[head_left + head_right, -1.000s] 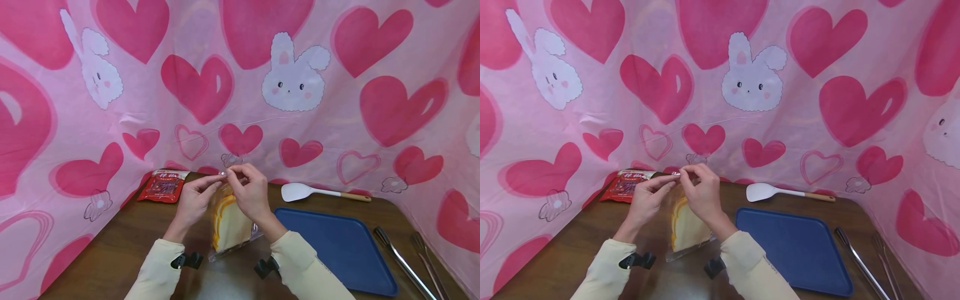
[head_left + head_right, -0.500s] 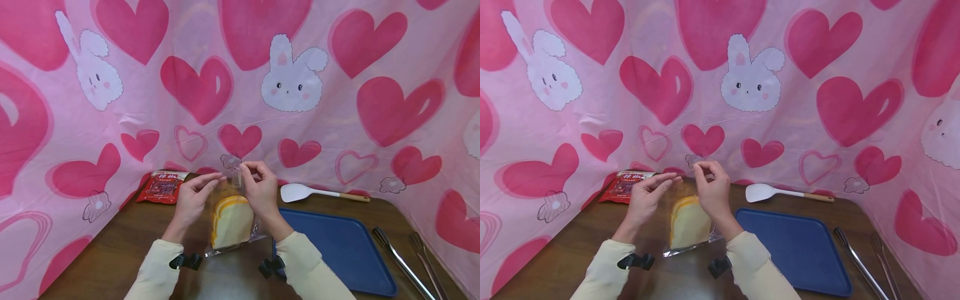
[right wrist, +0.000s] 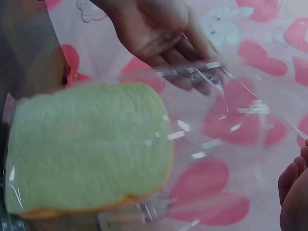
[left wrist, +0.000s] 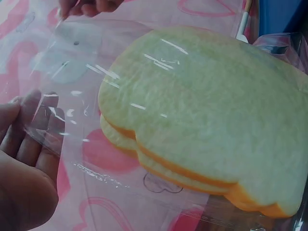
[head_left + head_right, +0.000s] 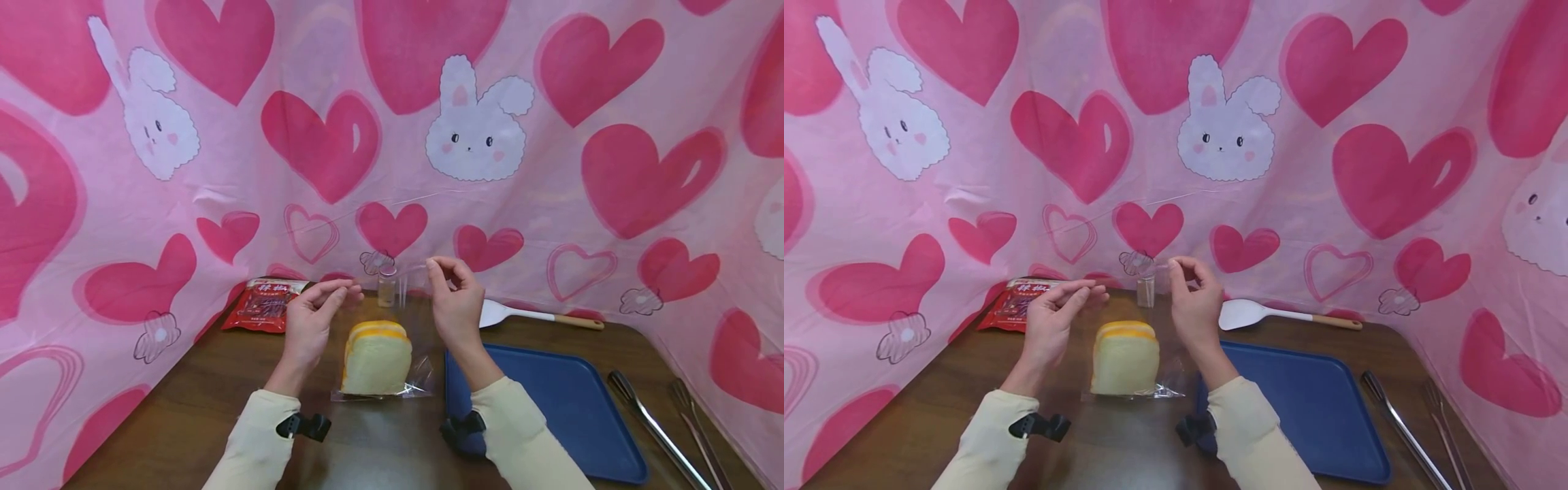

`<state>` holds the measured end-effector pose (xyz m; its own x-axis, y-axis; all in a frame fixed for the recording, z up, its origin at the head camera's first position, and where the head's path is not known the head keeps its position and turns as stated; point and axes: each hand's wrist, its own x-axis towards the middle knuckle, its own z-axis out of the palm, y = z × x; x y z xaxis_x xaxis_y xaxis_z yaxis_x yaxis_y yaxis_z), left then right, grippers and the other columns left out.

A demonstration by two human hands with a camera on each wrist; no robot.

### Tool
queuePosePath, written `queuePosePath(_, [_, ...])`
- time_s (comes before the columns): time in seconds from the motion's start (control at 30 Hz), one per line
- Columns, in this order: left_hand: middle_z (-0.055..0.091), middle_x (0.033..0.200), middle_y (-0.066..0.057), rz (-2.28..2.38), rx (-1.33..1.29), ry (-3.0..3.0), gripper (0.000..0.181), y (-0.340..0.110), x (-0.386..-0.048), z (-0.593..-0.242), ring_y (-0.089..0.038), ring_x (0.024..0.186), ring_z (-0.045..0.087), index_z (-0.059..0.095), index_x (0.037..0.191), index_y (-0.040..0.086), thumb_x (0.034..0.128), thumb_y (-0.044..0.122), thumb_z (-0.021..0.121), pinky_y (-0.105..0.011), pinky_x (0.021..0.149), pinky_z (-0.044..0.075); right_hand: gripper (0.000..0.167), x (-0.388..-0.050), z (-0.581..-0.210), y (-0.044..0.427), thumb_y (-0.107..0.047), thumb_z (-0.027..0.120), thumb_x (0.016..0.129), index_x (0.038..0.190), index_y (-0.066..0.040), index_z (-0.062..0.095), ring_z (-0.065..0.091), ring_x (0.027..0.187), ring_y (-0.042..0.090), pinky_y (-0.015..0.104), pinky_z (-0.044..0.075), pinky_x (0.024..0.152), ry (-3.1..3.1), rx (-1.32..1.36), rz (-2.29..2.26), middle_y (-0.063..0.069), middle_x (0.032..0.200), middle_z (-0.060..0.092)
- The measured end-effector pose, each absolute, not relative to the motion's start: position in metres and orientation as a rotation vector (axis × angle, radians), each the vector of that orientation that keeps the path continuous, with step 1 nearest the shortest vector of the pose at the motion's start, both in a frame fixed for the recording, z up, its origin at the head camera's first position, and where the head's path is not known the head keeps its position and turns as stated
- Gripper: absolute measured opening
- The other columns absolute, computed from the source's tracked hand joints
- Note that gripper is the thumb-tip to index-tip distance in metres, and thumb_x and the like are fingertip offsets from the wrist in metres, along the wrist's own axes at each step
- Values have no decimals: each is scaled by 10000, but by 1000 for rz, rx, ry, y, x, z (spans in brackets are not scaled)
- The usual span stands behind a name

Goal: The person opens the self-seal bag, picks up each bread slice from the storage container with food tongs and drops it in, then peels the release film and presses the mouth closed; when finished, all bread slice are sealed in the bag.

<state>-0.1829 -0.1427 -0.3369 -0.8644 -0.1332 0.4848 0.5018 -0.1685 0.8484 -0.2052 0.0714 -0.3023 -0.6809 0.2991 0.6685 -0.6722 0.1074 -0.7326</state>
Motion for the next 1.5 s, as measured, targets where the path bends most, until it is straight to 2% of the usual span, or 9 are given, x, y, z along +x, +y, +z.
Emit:
queuePosePath(0.1, [824,1005,76,-2105,-413,-1676,278,-143,-185,-338,-130,915,809,658,1251,-151,1035,22,643,-339,942,626,166,-209,-302,82,-79,751,971,1059,61,763,577,733,38,141,473,592,-1626,316,1691,-128,838,702])
queuePosePath(0.23, [825,1014,64,-2146,-410,-1652,298,-143,-187,-339,-150,907,811,637,1272,-165,1042,24,634,-360,932,632,196,-215,-301,96,-77,752,971,1072,90,750,581,710,37,144,497,617,-1583,273,1731,-160,771,670])
queuePosePath(0.67, [825,1022,66,-2164,-357,-1658,297,-146,-187,-336,-137,929,808,640,1279,-151,1048,37,628,-358,910,638,223,-221,-298,135,-158,748,991,1087,43,755,552,627,90,166,511,539,-1571,188,1787,-29,735,641])
queuePosePath(1.0, [827,1024,47,-2163,-358,-1647,299,-148,-190,-335,-151,924,810,641,1273,-153,1042,37,640,-373,917,636,245,-220,-290,165,-177,768,980,1103,34,760,555,645,123,147,508,527,-1514,99,1831,-42,750,654])
queuePosePath(1.2, [828,1028,34,-2171,-359,-1641,196,-148,-191,-337,-166,932,812,732,1203,-19,1038,54,654,-418,925,625,163,-219,-289,190,-127,782,960,1022,23,780,537,605,108,147,493,492,-1425,79,1859,-28,730,659])
queuePosePath(1.4, [827,1021,36,-2182,-343,-1642,261,-149,-191,-337,-168,933,813,686,1249,-85,1044,75,652,-383,914,634,154,-220,-290,216,-69,797,934,1023,55,775,516,555,99,145,461,440,-1309,30,1901,-7,685,624])
queuePosePath(1.5, [827,1020,32,-2195,-332,-1636,209,-150,-192,-338,-168,930,814,725,1212,-19,1046,85,652,-369,910,636,124,-220,-289,227,-51,817,909,988,40,789,501,521,104,147,440,417,-1232,1,1921,5,646,608])
